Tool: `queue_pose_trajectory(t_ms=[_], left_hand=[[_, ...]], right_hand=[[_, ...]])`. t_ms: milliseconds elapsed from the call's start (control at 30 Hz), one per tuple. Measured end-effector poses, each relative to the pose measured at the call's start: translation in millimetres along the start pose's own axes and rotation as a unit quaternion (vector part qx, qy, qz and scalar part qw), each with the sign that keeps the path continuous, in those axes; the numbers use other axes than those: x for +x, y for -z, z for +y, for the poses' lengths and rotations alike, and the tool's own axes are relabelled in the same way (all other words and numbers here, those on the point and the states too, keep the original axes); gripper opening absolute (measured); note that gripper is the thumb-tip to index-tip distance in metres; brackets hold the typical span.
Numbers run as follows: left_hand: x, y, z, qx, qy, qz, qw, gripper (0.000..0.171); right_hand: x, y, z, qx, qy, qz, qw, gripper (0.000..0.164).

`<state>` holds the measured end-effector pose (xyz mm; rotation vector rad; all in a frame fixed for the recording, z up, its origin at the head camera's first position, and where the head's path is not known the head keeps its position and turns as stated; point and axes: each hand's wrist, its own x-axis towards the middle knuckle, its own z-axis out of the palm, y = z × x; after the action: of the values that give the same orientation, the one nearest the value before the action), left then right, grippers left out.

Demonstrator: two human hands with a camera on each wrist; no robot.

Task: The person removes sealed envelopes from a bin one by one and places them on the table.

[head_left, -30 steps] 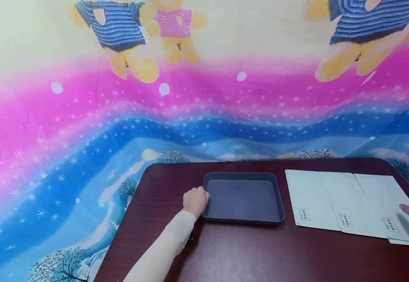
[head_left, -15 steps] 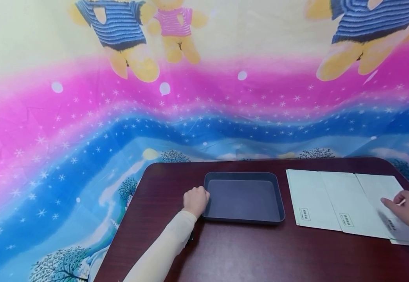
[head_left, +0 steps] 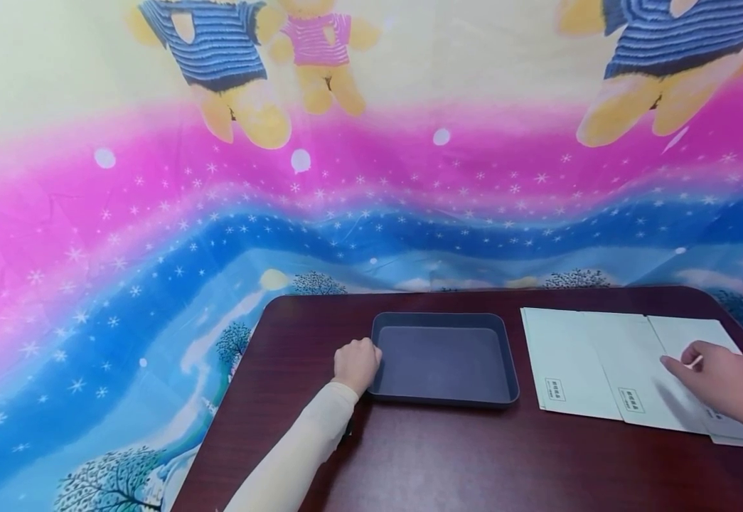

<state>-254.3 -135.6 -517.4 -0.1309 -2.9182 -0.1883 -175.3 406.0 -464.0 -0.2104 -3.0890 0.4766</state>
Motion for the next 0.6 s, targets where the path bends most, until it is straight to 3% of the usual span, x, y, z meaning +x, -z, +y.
queue_pose_trajectory(t_ms=[267,600], left_hand=[[0.9,1.2,-1.9,-0.018,0.008,-0.019,0.9996,0.048],[0.5,7.4,-2.9,-0.031,0.009,-0.032,0.999,0.047]], right_hand=[[-1.5,-0.5,-24.0,-0.01,0.019,0.01,1.0,0.04],[-2.7,-7.1,-49.0,0.005,0.04,-0.013,0.999,0.05]])
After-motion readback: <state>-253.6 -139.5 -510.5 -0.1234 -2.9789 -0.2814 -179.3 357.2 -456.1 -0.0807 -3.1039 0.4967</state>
